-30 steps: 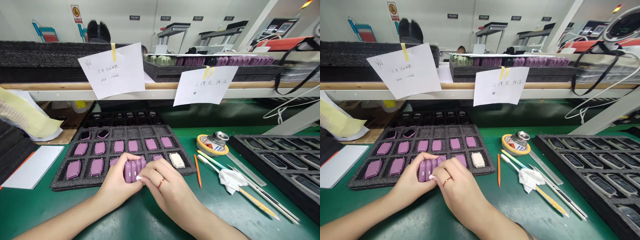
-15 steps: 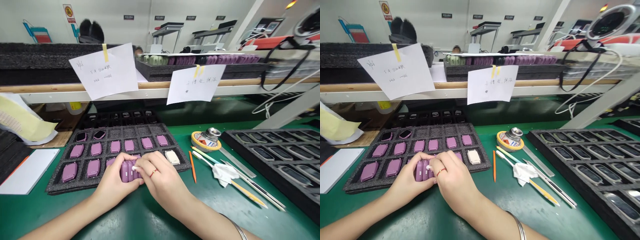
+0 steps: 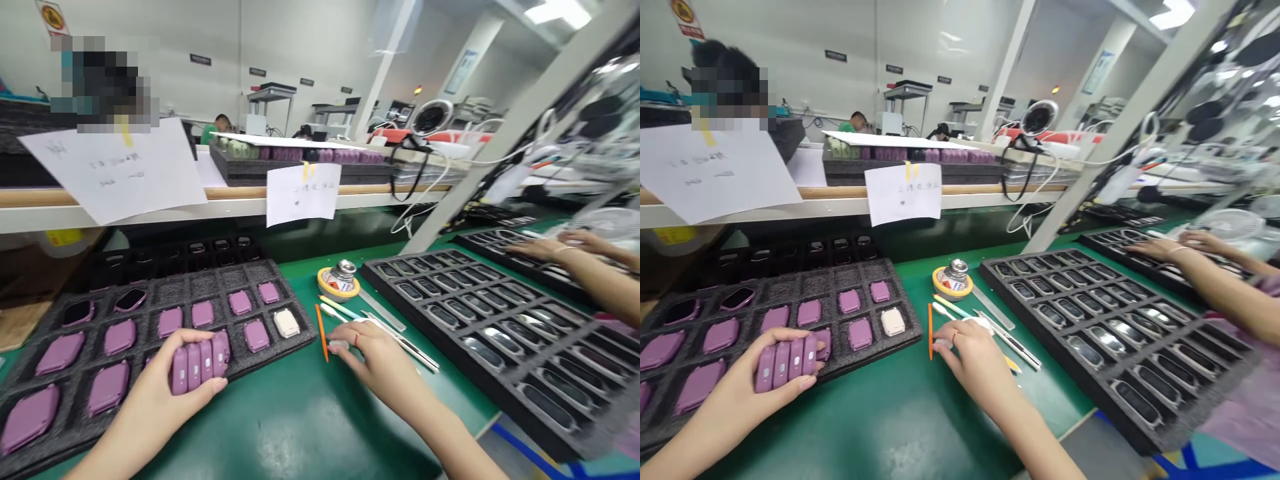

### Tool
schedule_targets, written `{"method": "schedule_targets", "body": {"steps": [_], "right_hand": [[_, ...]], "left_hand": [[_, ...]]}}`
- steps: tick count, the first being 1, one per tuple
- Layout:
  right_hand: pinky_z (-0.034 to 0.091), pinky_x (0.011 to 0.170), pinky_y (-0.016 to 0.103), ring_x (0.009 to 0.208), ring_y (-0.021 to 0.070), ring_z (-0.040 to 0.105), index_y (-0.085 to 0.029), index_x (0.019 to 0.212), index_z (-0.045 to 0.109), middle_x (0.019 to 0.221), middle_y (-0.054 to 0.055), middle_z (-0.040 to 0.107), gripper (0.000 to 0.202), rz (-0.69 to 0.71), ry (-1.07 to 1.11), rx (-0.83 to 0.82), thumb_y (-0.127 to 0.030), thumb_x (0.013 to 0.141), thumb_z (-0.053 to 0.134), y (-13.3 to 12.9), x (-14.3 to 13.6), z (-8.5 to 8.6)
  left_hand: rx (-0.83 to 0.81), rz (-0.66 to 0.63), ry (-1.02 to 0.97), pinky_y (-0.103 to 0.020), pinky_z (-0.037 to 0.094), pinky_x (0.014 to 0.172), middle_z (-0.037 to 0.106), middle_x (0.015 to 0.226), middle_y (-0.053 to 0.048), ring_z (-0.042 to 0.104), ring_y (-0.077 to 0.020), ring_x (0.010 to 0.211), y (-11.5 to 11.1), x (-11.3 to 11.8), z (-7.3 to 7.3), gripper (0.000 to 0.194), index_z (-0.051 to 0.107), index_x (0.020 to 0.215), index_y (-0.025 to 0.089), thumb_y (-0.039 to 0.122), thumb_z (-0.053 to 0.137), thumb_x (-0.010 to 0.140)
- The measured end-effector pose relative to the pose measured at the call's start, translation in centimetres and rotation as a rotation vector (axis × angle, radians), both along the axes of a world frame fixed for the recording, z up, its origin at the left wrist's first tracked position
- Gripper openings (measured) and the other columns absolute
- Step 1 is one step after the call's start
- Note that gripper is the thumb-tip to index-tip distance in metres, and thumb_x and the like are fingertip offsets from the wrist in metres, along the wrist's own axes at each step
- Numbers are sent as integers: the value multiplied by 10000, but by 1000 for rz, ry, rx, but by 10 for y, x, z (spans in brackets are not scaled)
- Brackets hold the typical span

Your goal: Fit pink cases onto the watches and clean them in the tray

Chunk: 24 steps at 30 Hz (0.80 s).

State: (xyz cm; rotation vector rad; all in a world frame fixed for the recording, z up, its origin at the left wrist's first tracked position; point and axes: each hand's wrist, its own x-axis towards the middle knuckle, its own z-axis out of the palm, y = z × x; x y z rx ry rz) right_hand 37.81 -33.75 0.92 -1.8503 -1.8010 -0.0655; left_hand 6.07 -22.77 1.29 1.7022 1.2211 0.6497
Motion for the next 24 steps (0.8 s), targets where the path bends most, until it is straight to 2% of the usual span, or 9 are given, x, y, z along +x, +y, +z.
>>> {"method": "schedule_targets", "body": {"steps": [3, 5, 8, 10, 14, 16, 19, 20, 24], "right_hand": [[563, 860, 410, 968, 254, 709, -247, 989, 721, 1010, 63, 769, 196, -54, -12, -19, -261, 957, 528, -11, 14, -1], [572, 848, 421, 977, 268, 711, -237, 1017, 718, 1035, 84, 763, 232, -124, -16, -17, -294, 967, 499, -16, 24, -2], [599, 695, 379, 840, 261, 738, -232, 977, 734, 1027, 92, 762, 214, -192, -13, -25, -330, 911, 555, -15, 39, -10], [586, 585, 346, 679, 233, 731, -228, 879, 741, 928, 78, 772, 206, -200, -4, -25, -328, 880, 562, -10, 46, -16], [556, 537, 347, 548, 223, 690, -220, 741, 699, 742, 64, 748, 271, -165, 23, 37, -320, 900, 503, 4, 45, -11], [564, 587, 359, 634, 245, 717, -214, 786, 690, 798, 78, 753, 250, -116, 45, 86, -323, 918, 507, 14, 32, 0], [579, 684, 316, 765, 218, 733, -228, 902, 681, 875, 49, 758, 162, 41, 91, 131, -298, 944, 540, 30, -10, 19], [576, 685, 285, 746, 189, 724, -239, 928, 678, 845, 24, 751, 127, 119, 107, 133, -277, 952, 559, 34, -28, 24], [560, 795, 255, 856, 161, 694, -203, 947, 672, 911, 39, 728, 95, 597, 223, 198, -141, 950, 600, 49, -102, 37]], "left_hand": [[-12, 48, -14, -437, 545, 888, 753, 1052, -38, 722, -299, 895, 0, 1, -2, 564, 590, 1107, 285, 554, 780, 650], [-17, 67, -19, -441, 550, 898, 756, 1053, -32, 725, -302, 901, 0, 2, -3, 575, 596, 1099, 296, 581, 781, 634], [-31, 65, -47, -452, 544, 917, 752, 1085, -37, 722, -304, 914, -1, 2, -6, 584, 580, 1108, 301, 579, 778, 635], [-32, 65, -68, -443, 554, 885, 757, 1037, -39, 724, -301, 880, -1, 3, -6, 583, 577, 1104, 290, 568, 780, 634], [-22, 59, -67, -406, 542, 848, 754, 975, -19, 720, -292, 884, -5, 4, 1, 495, 584, 1063, 277, 471, 776, 651], [-39, 20, -63, -405, 511, 884, 745, 1002, -15, 706, -284, 920, -7, 4, 8, 448, 578, 1059, 272, 390, 760, 668], [-70, -22, -46, -394, 483, 891, 721, 1034, -21, 671, -271, 952, -10, 4, 16, 423, 574, 1064, 264, 322, 745, 682], [-73, -24, -38, -385, 480, 879, 712, 1032, -20, 658, -264, 946, -10, 3, 17, 420, 576, 1062, 263, 308, 747, 681], [-57, -58, -81, -346, 454, 883, 678, 1028, -5, 616, -230, 945, -9, 3, 19, 408, 570, 1040, 255, 256, 752, 675]]}}
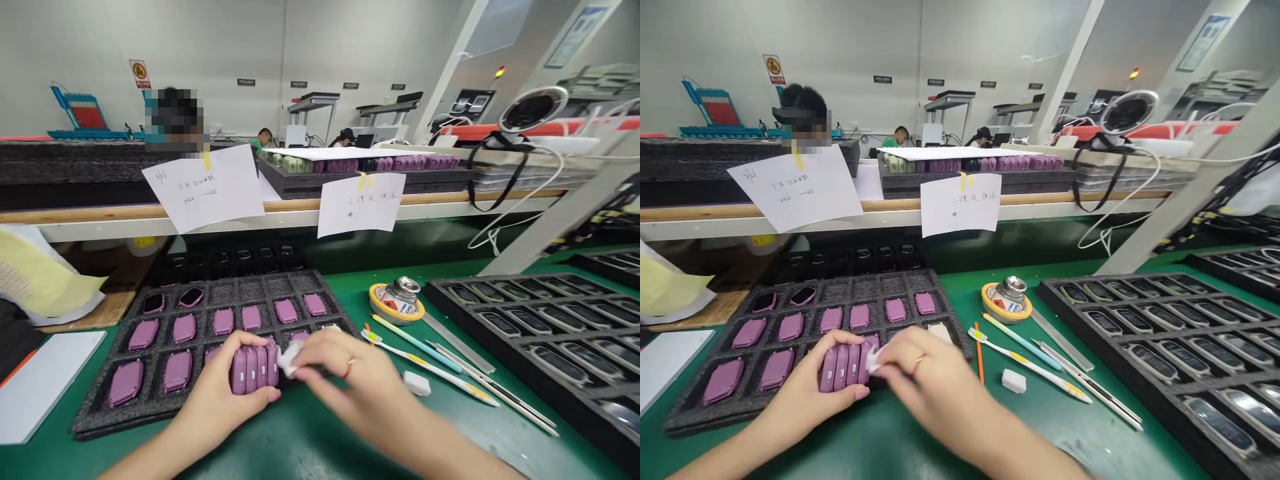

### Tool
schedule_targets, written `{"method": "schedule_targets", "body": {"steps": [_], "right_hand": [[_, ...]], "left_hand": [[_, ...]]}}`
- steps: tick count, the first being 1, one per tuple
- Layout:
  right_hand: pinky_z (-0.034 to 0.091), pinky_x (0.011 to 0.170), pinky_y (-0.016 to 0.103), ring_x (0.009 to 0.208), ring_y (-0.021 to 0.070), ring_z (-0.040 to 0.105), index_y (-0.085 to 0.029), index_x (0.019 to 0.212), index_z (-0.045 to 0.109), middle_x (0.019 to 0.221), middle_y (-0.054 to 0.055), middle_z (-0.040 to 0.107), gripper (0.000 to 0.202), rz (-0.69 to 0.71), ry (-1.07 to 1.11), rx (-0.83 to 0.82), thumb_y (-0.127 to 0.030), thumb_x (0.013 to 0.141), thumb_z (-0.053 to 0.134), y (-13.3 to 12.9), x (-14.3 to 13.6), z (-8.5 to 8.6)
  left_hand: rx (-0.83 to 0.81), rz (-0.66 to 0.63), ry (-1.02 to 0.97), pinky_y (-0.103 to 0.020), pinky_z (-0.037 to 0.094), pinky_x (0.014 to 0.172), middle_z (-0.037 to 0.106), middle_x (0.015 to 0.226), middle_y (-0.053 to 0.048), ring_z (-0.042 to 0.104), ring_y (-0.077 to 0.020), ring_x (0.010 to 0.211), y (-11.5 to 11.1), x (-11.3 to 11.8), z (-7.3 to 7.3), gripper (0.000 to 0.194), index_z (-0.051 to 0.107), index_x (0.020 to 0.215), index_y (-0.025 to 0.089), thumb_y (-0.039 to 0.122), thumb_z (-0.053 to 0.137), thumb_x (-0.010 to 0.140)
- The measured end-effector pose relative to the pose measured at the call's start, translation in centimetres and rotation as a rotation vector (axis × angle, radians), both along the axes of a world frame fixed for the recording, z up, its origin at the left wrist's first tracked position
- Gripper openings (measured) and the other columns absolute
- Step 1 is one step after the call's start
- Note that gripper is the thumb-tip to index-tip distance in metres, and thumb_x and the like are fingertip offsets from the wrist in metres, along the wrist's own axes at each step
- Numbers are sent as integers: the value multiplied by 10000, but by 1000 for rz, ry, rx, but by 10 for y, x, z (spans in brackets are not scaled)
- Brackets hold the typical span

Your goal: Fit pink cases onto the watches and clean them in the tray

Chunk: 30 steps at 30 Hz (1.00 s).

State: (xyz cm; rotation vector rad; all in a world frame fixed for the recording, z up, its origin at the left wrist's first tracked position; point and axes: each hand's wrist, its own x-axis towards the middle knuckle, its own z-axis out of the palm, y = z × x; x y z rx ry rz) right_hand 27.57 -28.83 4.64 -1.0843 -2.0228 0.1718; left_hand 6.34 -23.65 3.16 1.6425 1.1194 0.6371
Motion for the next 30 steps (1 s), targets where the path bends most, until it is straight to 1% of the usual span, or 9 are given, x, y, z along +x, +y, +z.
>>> {"method": "schedule_targets", "body": {"steps": [2, 4, 7, 10, 15, 19, 24, 28, 30], "right_hand": [[551, 814, 293, 905, 188, 661, -183, 922, 681, 988, 66, 708, 77, 93, -78, 15, -126, 931, 630, 9, -24, 1], [537, 798, 309, 900, 198, 623, -178, 896, 684, 982, 65, 692, 78, 129, -131, 9, -112, 916, 648, 20, -35, -1], [516, 777, 307, 850, 185, 582, -179, 890, 670, 894, 47, 674, 84, 151, -97, 14, -136, 944, 624, 40, -34, -8], [495, 802, 339, 841, 184, 565, -169, 902, 645, 904, 58, 669, 121, 126, -35, 34, -137, 982, 560, 50, -26, -14], [458, 832, 336, 879, 184, 565, -199, 935, 665, 908, 33, 657, 11, 167, -53, 38, -199, 943, 658, 41, -24, -17], [397, 876, 385, 900, 206, 539, -188, 904, 663, 887, 44, 647, 75, 87, -138, 76, -189, 964, 619, 39, -26, -12], [402, 844, 354, 854, 186, 555, -194, 883, 665, 862, 20, 661, 54, 98, -174, 15, -203, 936, 667, 46, -26, -7], [396, 796, 376, 847, 204, 578, -180, 892, 676, 881, 49, 684, 86, -18, -139, -10, -175, 958, 621, 50, -20, 0], [419, 797, 363, 856, 197, 605, -186, 892, 671, 877, 36, 685, 70, -59, -104, -34, -151, 942, 637, 48, -14, 9]], "left_hand": [[23, -32, -27, -327, 443, 869, 659, 990, 5, 596, -216, 937, 3, 0, -2, 377, 557, 1000, 247, 231, 742, 672], [21, -46, -34, -308, 438, 800, 624, 886, 25, 569, -200, 863, 6, 1, -4, 356, 535, 968, 242, 242, 739, 676], [-45, -46, -35, -301, 422, 745, 569, 804, 49, 527, -183, 782, 8, 1, -6, 367, 504, 966, 241, 297, 747, 697], [-74, -38, -7, -316, 419, 789, 583, 873, 36, 535, -189, 824, 6, 0, -5, 376, 499, 973, 242, 302, 752, 701], [-32, -32, -35, -315, 423, 828, 614, 935, 24, 566, -195, 883, 5, 1, -4, 371, 522, 989, 246, 255, 747, 695], [-54, -1, -52, -313, 446, 830, 620, 961, 15, 587, -190, 885, 6, 2, -5, 388, 527, 1009, 238, 268, 757, 699], [-25, -1, -42, -312, 475, 817, 643, 967, 4, 614, -194, 892, 4, 2, -5, 345, 532, 993, 236, 247, 739, 718], [-56, 50, -53, -356, 509, 841, 678, 950, -6, 667, -226, 888, 2, 1, -3, 368, 541, 1013, 241, 283, 759, 720], [-87, 60, -94, -399, 523, 890, 702, 1019, -31, 697, -262, 948, -1, 0, 0, 439, 536, 1080, 249, 288, 772, 712]]}}
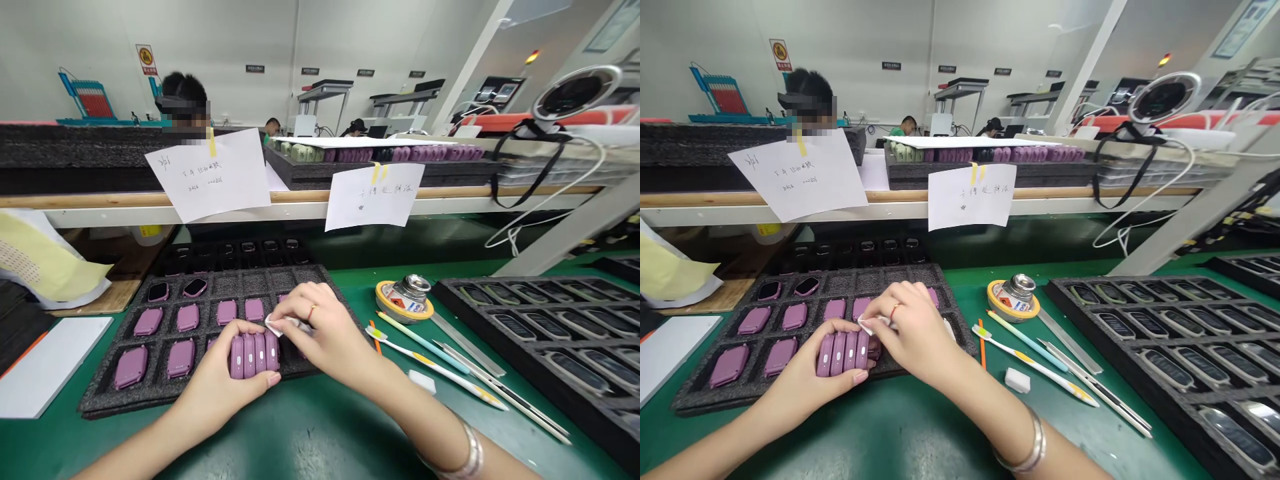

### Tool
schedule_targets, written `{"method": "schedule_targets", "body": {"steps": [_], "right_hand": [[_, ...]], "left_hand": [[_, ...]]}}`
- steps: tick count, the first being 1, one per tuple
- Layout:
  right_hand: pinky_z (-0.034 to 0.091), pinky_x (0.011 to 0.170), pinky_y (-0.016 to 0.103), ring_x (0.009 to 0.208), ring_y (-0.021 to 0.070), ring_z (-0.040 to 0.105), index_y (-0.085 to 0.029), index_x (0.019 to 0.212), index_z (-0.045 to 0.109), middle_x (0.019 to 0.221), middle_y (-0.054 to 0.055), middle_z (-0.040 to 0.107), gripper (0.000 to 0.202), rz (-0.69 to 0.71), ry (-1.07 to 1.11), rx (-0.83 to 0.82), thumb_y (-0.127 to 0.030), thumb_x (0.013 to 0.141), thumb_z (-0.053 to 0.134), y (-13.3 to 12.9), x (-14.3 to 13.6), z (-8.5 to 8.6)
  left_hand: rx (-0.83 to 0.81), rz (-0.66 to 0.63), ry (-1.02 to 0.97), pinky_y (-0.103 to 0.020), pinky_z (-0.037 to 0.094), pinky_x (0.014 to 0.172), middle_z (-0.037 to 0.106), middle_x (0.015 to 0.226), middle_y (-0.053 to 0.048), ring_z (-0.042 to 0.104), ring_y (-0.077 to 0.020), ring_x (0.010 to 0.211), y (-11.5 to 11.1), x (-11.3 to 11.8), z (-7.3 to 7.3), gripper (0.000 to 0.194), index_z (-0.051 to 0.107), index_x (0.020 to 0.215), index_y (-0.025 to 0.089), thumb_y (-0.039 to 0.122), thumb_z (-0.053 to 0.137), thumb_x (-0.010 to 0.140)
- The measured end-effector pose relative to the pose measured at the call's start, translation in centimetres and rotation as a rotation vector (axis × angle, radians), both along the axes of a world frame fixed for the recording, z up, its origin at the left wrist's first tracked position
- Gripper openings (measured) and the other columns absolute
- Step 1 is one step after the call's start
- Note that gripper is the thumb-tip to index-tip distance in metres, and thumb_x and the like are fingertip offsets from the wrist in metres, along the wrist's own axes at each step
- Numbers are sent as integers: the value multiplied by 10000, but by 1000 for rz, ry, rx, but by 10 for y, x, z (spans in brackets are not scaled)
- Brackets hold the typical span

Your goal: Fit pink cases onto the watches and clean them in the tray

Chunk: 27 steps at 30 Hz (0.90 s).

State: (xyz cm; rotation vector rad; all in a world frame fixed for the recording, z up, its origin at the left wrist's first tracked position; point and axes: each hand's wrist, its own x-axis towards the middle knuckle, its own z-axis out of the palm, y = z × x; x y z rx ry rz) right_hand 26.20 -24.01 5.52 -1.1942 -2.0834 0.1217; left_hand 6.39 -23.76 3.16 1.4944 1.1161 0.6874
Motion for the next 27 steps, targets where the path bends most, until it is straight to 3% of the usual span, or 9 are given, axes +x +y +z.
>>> {"method": "schedule_targets", "body": {"steps": [3, 6, 7, 9, 11, 13, 18, 24, 27], "right_hand": [[468, 694, 284, 750, 152, 624, -211, 838, 667, 815, -7, 661, 121, 24, -7, -93, -108, 901, 664, -12, 13, 16], [485, 596, 272, 680, 165, 630, -233, 743, 669, 766, -17, 648, 163, 79, -192, -276, -117, 794, 773, -31, 24, 28], [513, 622, 297, 723, 196, 652, -240, 800, 692, 806, -4, 669, 183, 73, -245, -291, -141, 736, 832, -37, 26, 30], [565, 742, 385, 887, 281, 680, -249, 1119, 685, 985, 47, 710, 551, 40, -262, -228, -195, 626, 923, -46, 25, 32], [565, 885, 442, 1079, 325, 650, -252, 1429, 479, 1216, 98, 675, 960, 50, -175, -155, -244, 593, 952, -50, 18, 32], [525, 1009, 415, 1231, 297, 587, -281, 1518, 333, 1374, 91, 602, 1071, 146, -64, -150, -232, 632, 932, -49, 5, 28], [425, 1124, 398, 1277, 237, 572, -294, 1538, 263, 1358, 62, 626, 882, 355, 229, -34, -196, 815, 759, -38, -25, 11], [495, 1060, 383, 1207, 246, 636, -278, 1365, 497, 1266, 68, 689, 593, 342, 349, 78, -296, 831, 756, -35, -32, -1], [472, 1101, 441, 1270, 283, 601, -263, 1377, 506, 1318, 92, 670, 524, 350, 362, 106, -419, 907, 678, -37, -34, 1]], "left_hand": [[45, 59, -56, -451, 481, 1029, 691, 1205, -62, 686, -293, 1092, -8, -1, 9, 623, 482, 1255, 280, 256, 780, 708], [38, 77, -107, -464, 468, 1071, 706, 1201, -55, 696, -289, 1088, -17, -1, 18, 772, 401, 1371, 306, 254, 795, 709], [7, 65, -135, -466, 491, 1050, 720, 1172, -54, 710, -289, 1056, -21, -1, 21, 794, 387, 1384, 308, 260, 800, 708], [-44, 52, -181, -466, 528, 1011, 734, 1145, -55, 725, -296, 1019, -26, -1, 24, 819, 384, 1393, 304, 272, 813, 697], [-24, 65, -189, -465, 521, 1028, 730, 1169, -61, 706, -311, 1077, -31, 0, 24, 810, 423, 1374, 291, 273, 827, 672], [55, 102, -168, -455, 486, 1078, 701, 1247, -72, 644, -328, 1198, -34, 0, 23, 811, 474, 1344, 274, 278, 855, 628], [177, 175, -153, -451, 510, 1066, 644, 1358, -94, 525, -381, 1336, -37, 0, 25, 915, 528, 1341, 254, 334, 908, 513], [135, 76, -172, -424, 497, 1087, 539, 1490, -79, 468, -370, 1392, -37, -4, 33, 1050, 446, 1457, 301, 285, 912, 516], [123, 78, -181, -439, 483, 1096, 494, 1524, -93, 425, -379, 1420, -37, -4, 32, 1141, 374, 1511, 307, 274, 915, 506]]}}
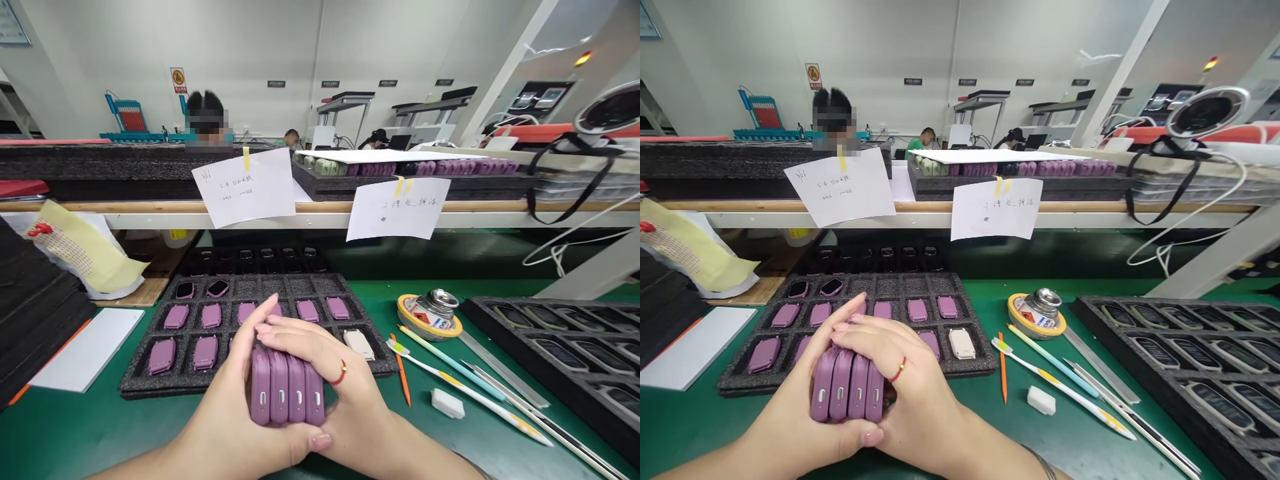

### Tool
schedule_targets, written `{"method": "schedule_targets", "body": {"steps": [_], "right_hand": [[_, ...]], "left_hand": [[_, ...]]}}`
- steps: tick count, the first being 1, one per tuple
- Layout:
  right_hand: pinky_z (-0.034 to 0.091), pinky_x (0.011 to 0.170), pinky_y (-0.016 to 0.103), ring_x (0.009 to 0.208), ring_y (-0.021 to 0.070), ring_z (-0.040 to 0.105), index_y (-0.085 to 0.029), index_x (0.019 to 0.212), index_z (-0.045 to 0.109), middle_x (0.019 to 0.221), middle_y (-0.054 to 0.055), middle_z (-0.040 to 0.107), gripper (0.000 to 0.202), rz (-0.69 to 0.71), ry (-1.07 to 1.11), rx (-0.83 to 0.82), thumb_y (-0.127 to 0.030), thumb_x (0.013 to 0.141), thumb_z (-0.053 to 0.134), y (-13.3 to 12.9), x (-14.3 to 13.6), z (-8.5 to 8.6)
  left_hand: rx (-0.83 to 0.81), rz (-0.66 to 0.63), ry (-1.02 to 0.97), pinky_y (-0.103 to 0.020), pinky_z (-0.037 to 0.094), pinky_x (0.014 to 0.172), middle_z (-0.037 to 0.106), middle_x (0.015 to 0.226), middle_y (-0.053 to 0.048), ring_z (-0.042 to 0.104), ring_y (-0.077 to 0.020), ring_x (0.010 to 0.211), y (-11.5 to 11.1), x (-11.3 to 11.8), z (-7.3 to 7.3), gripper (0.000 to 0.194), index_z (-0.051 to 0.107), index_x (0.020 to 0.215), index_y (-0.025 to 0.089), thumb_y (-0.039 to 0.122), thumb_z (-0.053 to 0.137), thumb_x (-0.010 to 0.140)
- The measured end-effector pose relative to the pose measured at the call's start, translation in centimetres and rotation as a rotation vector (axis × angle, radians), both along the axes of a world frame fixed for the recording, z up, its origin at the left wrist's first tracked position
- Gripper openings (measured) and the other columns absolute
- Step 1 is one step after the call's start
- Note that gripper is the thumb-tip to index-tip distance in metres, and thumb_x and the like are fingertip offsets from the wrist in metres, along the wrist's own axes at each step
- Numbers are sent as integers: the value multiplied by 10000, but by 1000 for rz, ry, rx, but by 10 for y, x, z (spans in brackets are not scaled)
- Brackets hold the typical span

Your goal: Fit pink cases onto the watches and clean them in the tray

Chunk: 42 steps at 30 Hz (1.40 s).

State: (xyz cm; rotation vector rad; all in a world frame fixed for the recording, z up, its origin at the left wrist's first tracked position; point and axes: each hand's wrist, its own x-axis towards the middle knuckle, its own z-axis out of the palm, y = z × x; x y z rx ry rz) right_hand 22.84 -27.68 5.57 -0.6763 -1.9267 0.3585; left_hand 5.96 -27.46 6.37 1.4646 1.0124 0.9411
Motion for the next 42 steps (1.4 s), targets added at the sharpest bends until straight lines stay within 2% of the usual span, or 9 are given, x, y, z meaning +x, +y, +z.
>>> {"method": "schedule_targets", "body": {"steps": [4, 8, 19, 22, 25, 28, 32, 38, 42], "right_hand": [[500, 1084, 429, 1224, 269, 639, -270, 1476, 413, 1319, 97, 669, 588, 87, 50, 25, -487, 959, 588, 0, -2, 3], [562, 1016, 349, 1083, 221, 713, -305, 1523, 322, 1242, 58, 700, 764, 151, 97, -12, -371, 883, 733, 1, -2, 3], [528, 1085, 432, 1065, 255, 723, -281, 1540, 255, 1217, 58, 707, 1009, 91, 65, 57, -157, 721, 832, 0, 7, 6], [516, 1096, 437, 1058, 251, 727, -269, 1534, 266, 1206, 60, 709, 976, 84, 100, 78, -186, 738, 824, 4, 10, 6], [489, 1120, 415, 1082, 237, 720, -246, 1526, 280, 1223, 60, 708, 952, 92, 151, 99, -179, 738, 809, 6, 14, 6], [523, 1079, 366, 1106, 228, 712, -244, 1522, 291, 1222, 57, 714, 966, 97, 172, 86, -157, 715, 816, 8, 18, 4], [552, 1031, 321, 1107, 215, 710, -239, 1530, 287, 1234, 66, 708, 977, 134, 144, 95, -143, 711, 810, 9, 20, 2], [556, 1010, 283, 1106, 195, 709, -233, 1536, 287, 1242, 64, 710, 942, 129, 108, 110, -138, 740, 781, 13, 18, 0], [549, 1014, 275, 1113, 195, 705, -193, 1544, 286, 1243, 82, 708, 931, 135, 115, 133, -113, 741, 750, 14, 17, -2]], "left_hand": [[-23, -48, -59, -454, 438, 1130, 539, 1473, -112, 455, -373, 1397, -1, 3, -3, 1119, 426, 1480, 275, 280, 927, 478], [-132, -149, -144, -470, 485, 1068, 580, 1425, -114, 531, -363, 1331, -6, 2, 3, 1153, 379, 1508, 300, 238, 919, 492], [-418, -397, -374, -396, 514, 849, 679, 1262, -62, 663, -304, 1056, 2, -15, 32, 671, 486, 1464, 317, 483, 572, 820], [-393, -393, -316, -346, 513, 799, 663, 1303, -39, 672, -257, 989, 4, -10, 37, 656, 464, 1472, 348, 471, 586, 839], [-316, -375, -181, -343, 509, 921, 578, 1439, -5, 613, -256, 1189, 6, -6, 39, 681, 391, 1507, 390, 409, 625, 868], [-235, -367, -57, -398, 474, 1056, 524, 1503, -23, 403, -288, 1437, 4, -3, 39, 728, 308, 1551, 375, 448, 619, 896], [-108, -182, -36, -415, 458, 1103, 492, 1538, -25, 208, -309, 1527, -3, 2, 33, 779, 382, 1528, 348, 491, 697, 830], [-144, -179, -139, -402, 507, 1061, 469, 1560, -47, 450, -351, 1411, -4, 10, 27, 907, 356, 1538, 331, 528, 775, 758], [-95, -197, -101, -377, 487, 1081, 473, 1551, -95, 421, -325, 1433, 0, 11, 25, 831, 327, 1541, 267, 373, 741, 829]]}}
